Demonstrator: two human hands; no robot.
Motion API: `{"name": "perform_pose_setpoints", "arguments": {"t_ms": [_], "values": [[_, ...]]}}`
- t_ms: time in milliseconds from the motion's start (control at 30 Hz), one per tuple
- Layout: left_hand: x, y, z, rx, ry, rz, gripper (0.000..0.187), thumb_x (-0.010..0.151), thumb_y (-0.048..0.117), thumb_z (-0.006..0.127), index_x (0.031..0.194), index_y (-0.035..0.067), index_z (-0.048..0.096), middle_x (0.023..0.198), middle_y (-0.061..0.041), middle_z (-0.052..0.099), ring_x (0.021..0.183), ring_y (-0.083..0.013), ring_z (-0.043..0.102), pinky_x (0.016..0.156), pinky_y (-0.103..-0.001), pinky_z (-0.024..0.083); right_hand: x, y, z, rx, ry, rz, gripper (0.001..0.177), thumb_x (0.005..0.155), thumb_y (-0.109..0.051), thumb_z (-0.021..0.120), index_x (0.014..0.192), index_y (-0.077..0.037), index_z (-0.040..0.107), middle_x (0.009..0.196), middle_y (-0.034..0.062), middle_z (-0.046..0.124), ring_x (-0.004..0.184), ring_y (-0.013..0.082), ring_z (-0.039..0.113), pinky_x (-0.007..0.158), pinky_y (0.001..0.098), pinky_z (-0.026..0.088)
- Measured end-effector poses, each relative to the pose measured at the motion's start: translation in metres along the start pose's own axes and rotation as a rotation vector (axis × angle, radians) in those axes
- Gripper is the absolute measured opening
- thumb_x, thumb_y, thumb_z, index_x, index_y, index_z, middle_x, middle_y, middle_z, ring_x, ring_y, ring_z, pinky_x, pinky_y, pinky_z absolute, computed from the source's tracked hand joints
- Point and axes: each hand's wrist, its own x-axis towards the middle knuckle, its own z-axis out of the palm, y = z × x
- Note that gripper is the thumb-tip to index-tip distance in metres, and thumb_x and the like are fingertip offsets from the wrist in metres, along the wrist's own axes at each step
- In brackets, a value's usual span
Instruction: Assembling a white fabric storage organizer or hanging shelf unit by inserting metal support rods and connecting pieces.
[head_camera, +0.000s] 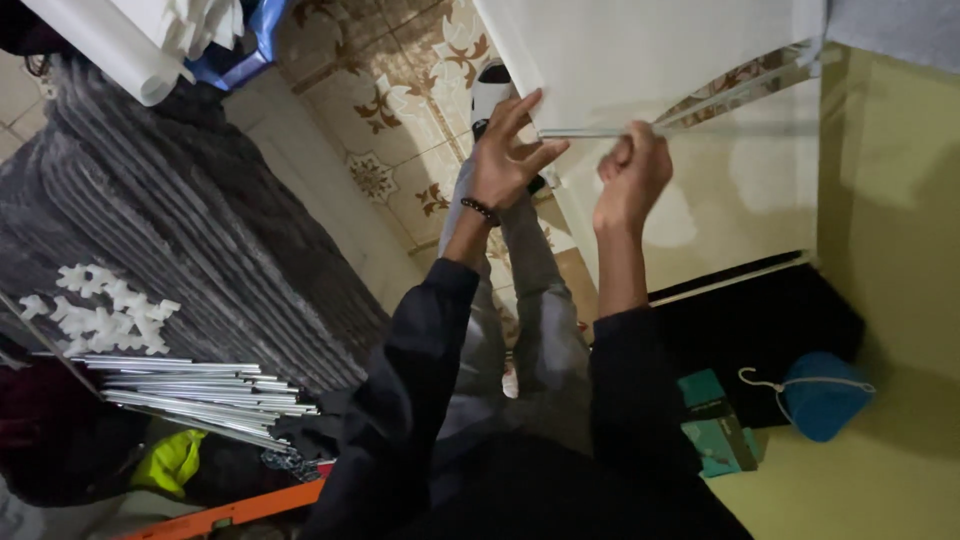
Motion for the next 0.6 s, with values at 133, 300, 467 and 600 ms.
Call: {"name": "perform_pose_setpoints", "arguments": {"t_ms": [133, 300, 467, 600], "values": [[0.001, -0.034, 0.007, -0.262, 0.046, -0.028, 0.065, 0.090, 0.003, 0.079, 0.148, 0.008, 0.050, 0.145, -0.010, 0.047, 0.123, -0.0238, 0.062, 0.091, -0.038, 0.062, 0.001, 0.025, -0.059, 0.273, 0.224, 0.015, 0.015, 0.099, -0.018, 0.063, 0.090, -0.009, 0.056, 0.066, -0.0012, 0.043, 0.052, 0.0114, 0.034, 0.048, 0.0302, 0.032], [0.009, -0.031, 0.011, -0.250, 0.147, -0.231, 0.062, 0.094, 0.001, 0.075, 0.151, 0.006, 0.051, 0.108, -0.013, 0.064, 0.098, -0.0228, 0.072, 0.085, -0.038, 0.066, -0.004, 0.039, -0.115, 0.402, 0.285, 0.061, 0.018, 0.100, -0.022, 0.061, 0.090, -0.009, 0.055, 0.066, -0.0020, 0.040, 0.053, 0.0113, 0.034, 0.050, 0.0297, 0.031], [0.011, -0.044, 0.013, -0.380, 0.138, -0.127, 0.059, 0.094, 0.000, 0.074, 0.147, 0.002, 0.049, 0.125, -0.008, 0.068, 0.108, -0.0186, 0.074, 0.088, -0.035, 0.064, -0.012, 0.045, -0.123, 0.475, 0.282, 0.116, 0.018, 0.100, -0.024, 0.061, 0.090, -0.009, 0.057, 0.065, -0.0022, 0.039, 0.053, 0.0113, 0.034, 0.051, 0.0295, 0.031], [0.010, -0.033, 0.015, -0.340, 0.148, -0.187, 0.064, 0.092, 0.003, 0.077, 0.149, 0.002, 0.049, 0.106, -0.013, 0.071, 0.088, -0.0194, 0.073, 0.069, -0.034, 0.065, -0.013, 0.048, -0.110, 0.496, 0.262, 0.170, 0.019, 0.100, -0.025, 0.062, 0.089, -0.010, 0.057, 0.065, -0.0018, 0.040, 0.052, 0.0121, 0.034, 0.050, 0.0303, 0.031]]}}
